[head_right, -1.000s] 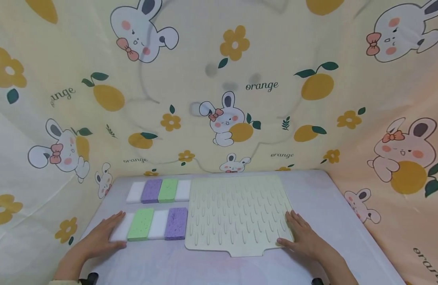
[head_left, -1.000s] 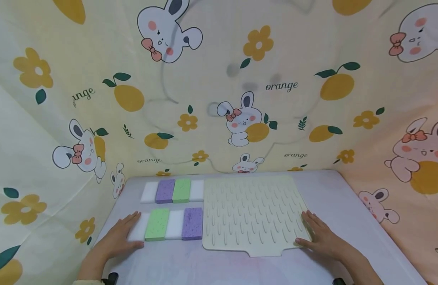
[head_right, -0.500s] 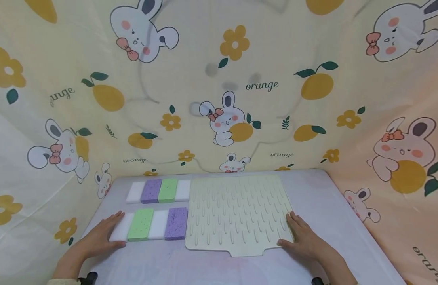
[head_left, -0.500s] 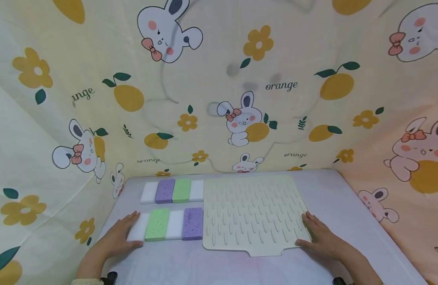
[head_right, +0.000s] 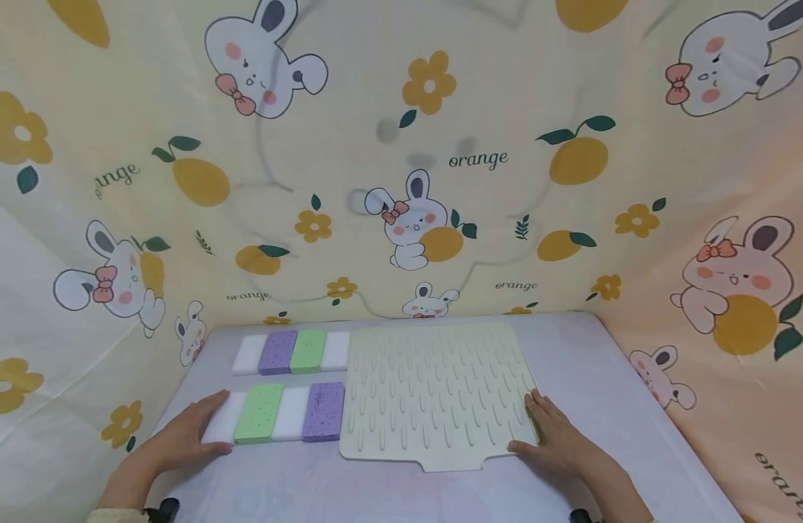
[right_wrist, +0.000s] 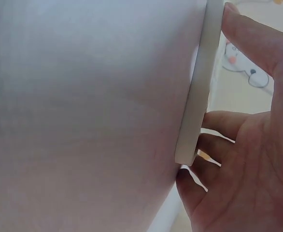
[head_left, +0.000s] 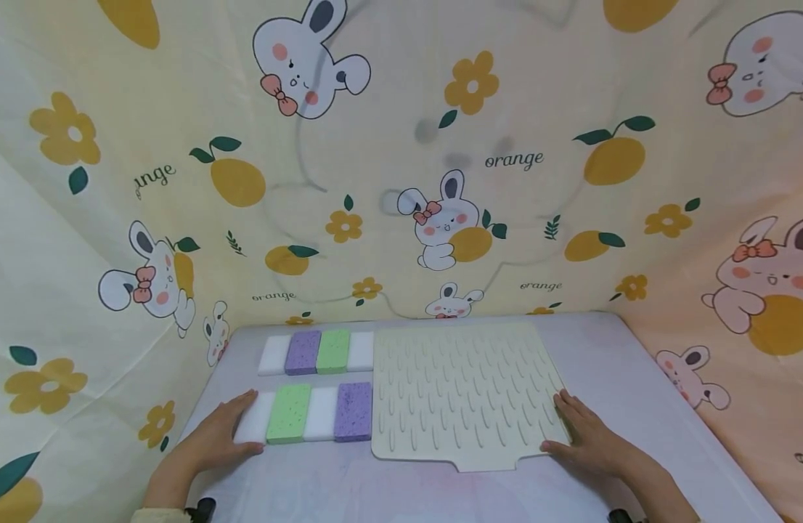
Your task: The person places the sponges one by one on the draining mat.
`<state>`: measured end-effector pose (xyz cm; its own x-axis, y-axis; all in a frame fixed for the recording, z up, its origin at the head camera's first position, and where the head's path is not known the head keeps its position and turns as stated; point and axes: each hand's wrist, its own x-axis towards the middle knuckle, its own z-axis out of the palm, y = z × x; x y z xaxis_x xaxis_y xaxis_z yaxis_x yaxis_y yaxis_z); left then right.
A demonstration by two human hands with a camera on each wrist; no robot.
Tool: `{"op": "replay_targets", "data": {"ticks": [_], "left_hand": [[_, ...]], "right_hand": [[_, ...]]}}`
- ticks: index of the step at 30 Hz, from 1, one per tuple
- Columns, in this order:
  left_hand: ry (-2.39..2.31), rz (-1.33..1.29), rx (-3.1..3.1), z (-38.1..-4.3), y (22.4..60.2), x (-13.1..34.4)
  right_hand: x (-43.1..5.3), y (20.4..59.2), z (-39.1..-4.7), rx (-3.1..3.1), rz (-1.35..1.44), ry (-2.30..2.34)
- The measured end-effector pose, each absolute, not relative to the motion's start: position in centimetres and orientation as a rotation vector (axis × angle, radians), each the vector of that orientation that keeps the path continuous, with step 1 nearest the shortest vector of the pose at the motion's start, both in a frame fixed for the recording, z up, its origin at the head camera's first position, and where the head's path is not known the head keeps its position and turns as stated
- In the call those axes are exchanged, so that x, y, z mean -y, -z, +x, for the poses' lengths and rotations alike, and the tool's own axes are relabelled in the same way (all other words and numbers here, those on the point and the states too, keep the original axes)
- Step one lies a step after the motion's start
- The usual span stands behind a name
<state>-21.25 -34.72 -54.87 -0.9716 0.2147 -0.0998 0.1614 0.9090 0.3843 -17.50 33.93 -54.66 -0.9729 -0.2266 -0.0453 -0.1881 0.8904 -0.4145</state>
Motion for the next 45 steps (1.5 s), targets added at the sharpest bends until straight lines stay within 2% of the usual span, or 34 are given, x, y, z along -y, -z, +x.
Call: {"op": "replay_targets", "data": {"ticks": [18, 30, 45], "left_hand": [[-0.688, 0.202, -2.88, -20.8, 54.8, 34.6], [-0.599, 0.213, -3.032, -20.5, 53.0, 34.8], [-0.555, 0.294, -3.152, -20.8, 50.6, 30.7]], "right_hand": [[-34.0, 54.9, -17.3, -2.932, -0.299, 0.655], [-34.2, 54.8, -17.4, -2.906, -0.263, 0.649], [-33.7, 54.9, -17.6, -2.974, -0.333, 0.652]]}}
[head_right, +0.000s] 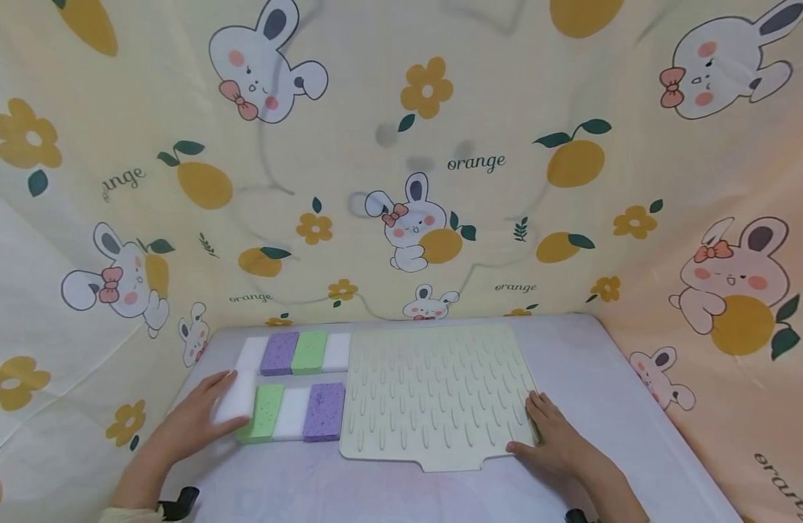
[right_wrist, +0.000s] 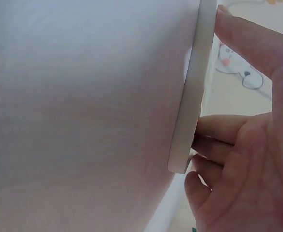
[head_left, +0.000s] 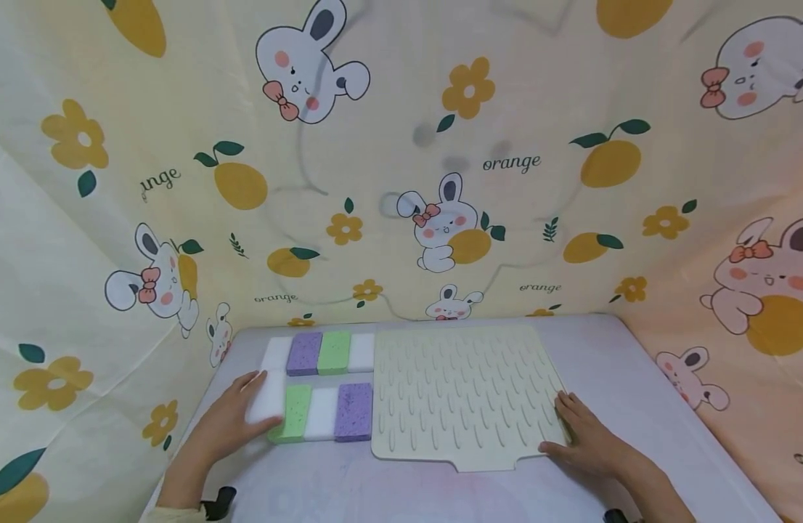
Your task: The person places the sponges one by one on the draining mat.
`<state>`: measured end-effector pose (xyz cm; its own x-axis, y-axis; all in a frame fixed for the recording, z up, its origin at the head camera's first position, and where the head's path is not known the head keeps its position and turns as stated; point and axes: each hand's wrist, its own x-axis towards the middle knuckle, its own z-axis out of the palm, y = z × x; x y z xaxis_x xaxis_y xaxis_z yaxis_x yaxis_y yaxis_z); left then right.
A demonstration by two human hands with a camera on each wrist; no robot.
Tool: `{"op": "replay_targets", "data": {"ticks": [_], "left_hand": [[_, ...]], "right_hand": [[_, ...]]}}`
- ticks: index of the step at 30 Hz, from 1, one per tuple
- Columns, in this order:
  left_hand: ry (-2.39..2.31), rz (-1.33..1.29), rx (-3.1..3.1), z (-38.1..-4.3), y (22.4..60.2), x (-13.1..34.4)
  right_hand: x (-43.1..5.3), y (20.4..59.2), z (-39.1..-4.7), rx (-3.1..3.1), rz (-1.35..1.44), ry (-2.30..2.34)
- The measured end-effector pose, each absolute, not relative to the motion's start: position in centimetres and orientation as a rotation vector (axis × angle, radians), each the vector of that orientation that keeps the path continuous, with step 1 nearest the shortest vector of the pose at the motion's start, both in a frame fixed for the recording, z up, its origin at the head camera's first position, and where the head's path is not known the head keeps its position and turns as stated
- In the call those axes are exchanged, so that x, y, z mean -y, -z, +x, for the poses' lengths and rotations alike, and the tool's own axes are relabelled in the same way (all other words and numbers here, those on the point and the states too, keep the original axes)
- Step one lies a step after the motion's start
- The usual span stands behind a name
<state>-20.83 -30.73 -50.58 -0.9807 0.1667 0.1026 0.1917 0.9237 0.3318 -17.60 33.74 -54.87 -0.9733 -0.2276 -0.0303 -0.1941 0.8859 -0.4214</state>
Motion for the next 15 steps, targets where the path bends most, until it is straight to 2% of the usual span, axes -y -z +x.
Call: {"op": "replay_targets", "data": {"ticks": [15], "left_hand": [[0.495, -0.469, 2.941, -22.0, 50.1, 26.1]], "right_hand": [[-33.5, 54.5, -18.0, -2.876, -0.297, 0.693]]}}
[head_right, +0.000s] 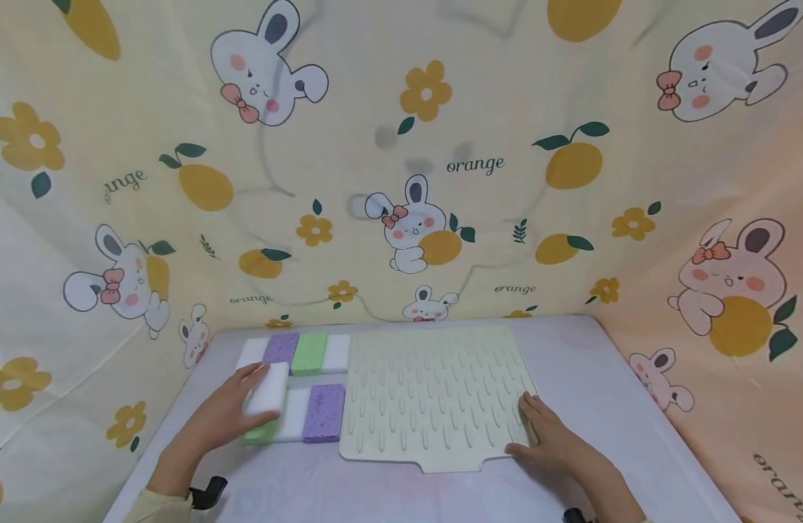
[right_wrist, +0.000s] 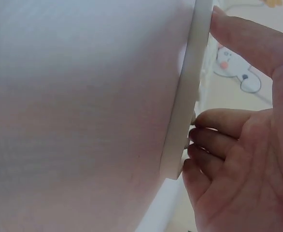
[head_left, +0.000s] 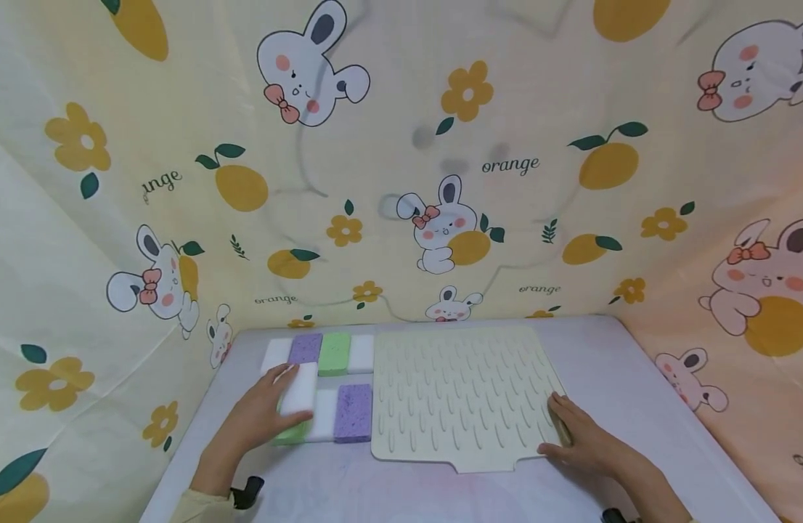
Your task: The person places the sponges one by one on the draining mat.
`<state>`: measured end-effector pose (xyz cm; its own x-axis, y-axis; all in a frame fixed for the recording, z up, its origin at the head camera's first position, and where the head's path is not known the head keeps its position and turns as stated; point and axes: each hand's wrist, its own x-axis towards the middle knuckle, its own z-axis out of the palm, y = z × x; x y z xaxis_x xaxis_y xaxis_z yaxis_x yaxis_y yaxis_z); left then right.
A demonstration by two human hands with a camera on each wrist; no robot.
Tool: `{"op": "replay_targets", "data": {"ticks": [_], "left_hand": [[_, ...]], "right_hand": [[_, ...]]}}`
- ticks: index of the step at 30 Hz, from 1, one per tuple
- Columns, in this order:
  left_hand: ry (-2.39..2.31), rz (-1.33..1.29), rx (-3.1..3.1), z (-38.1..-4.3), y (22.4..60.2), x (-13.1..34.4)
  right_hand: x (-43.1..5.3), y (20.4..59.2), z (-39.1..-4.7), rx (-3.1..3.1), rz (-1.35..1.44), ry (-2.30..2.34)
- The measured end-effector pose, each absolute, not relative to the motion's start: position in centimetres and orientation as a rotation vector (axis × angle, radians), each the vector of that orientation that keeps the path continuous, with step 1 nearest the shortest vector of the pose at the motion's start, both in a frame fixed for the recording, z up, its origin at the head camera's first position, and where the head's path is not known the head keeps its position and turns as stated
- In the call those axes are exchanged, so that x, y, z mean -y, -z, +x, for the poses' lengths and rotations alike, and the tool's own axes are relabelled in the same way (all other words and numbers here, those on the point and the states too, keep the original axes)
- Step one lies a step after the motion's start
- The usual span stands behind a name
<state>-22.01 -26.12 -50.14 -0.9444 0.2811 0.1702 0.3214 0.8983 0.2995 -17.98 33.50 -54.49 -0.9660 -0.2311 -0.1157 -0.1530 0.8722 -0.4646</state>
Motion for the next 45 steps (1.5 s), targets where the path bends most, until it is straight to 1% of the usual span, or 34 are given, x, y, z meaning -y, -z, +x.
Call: {"op": "replay_targets", "data": {"ticks": [10, 27, 36, 45], "left_hand": [[0.537, -0.58, 2.936, -23.2, 49.9, 22.7], [0.466, -0.686, 2.935, -24.9, 49.4, 16.7], [0.43, -0.685, 2.975, -26.0, 49.4, 13.7], [0.439, -0.773, 2.955, -26.6, 49.4, 11.1]], "right_hand": [[-33.5, 54.5, -18.1, -2.858, -0.289, 0.672], [-33.0, 54.1, -18.0, -2.854, -0.256, 0.678], [-33.0, 54.1, -18.0, -2.852, -0.251, 0.691], [-32.9, 54.0, -17.9, -2.861, -0.26, 0.692]]}}
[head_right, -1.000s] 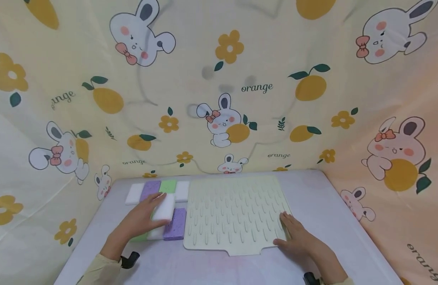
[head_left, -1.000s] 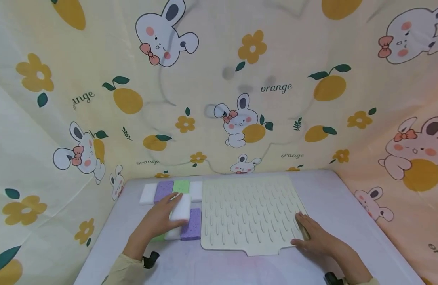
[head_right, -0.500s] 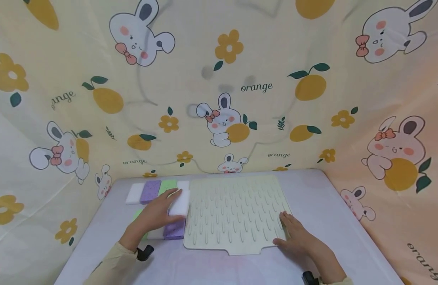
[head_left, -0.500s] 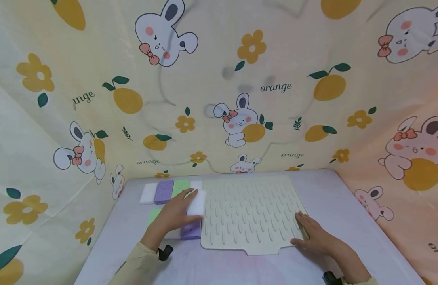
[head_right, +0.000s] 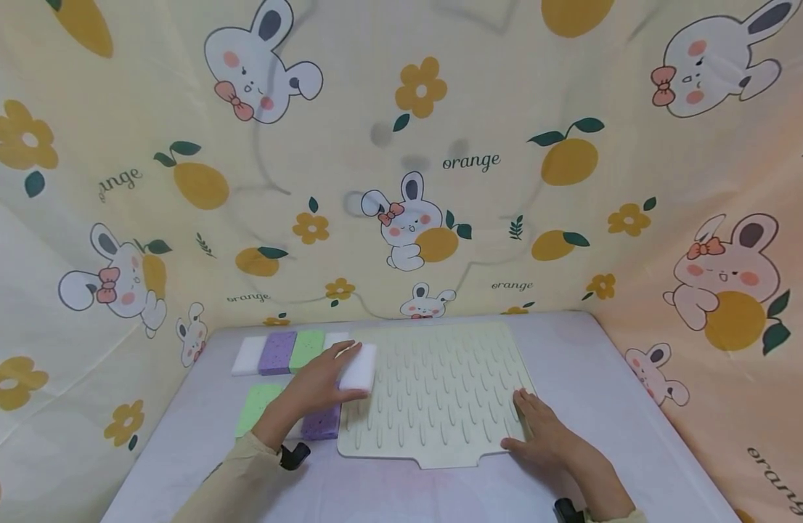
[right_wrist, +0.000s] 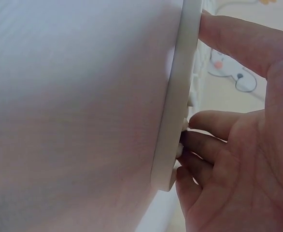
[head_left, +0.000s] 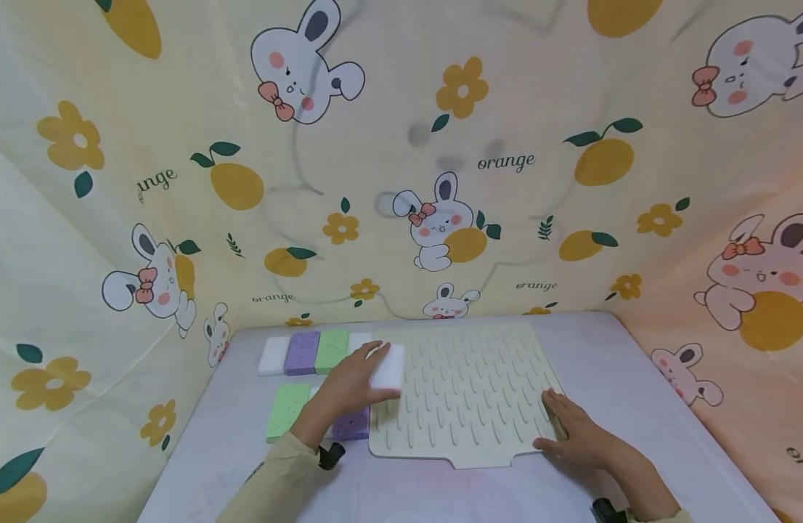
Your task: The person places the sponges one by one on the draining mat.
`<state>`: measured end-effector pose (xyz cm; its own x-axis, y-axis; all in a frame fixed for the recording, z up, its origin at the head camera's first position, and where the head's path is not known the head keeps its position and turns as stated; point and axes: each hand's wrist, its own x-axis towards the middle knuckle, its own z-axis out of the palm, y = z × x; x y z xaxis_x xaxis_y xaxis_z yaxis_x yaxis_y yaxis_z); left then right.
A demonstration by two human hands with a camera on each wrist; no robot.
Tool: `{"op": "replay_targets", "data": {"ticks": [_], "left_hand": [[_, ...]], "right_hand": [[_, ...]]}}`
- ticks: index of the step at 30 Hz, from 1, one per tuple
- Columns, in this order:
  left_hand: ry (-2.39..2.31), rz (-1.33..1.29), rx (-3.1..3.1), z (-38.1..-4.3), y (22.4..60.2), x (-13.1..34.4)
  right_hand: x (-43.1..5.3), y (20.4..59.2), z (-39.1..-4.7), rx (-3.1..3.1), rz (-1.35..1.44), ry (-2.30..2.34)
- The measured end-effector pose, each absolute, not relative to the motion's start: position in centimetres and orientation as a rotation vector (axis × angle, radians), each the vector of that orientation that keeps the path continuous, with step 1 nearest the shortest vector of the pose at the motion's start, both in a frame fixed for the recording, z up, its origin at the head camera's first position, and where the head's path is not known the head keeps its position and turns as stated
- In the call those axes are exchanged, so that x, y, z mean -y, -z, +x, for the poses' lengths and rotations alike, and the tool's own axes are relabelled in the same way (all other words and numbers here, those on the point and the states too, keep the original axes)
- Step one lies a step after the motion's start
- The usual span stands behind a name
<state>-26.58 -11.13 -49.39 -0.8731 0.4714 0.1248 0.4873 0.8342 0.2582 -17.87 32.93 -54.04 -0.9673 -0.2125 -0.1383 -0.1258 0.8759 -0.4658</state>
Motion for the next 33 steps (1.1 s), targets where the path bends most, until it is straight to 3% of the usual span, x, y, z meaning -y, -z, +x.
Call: {"op": "replay_targets", "data": {"ticks": [33], "left_hand": [[0.51, -0.834, 2.965, -30.3, 52.0, 3.4]], "right_hand": [[-32.9, 54.0, -17.8, -2.832, -0.225, 0.729]]}}
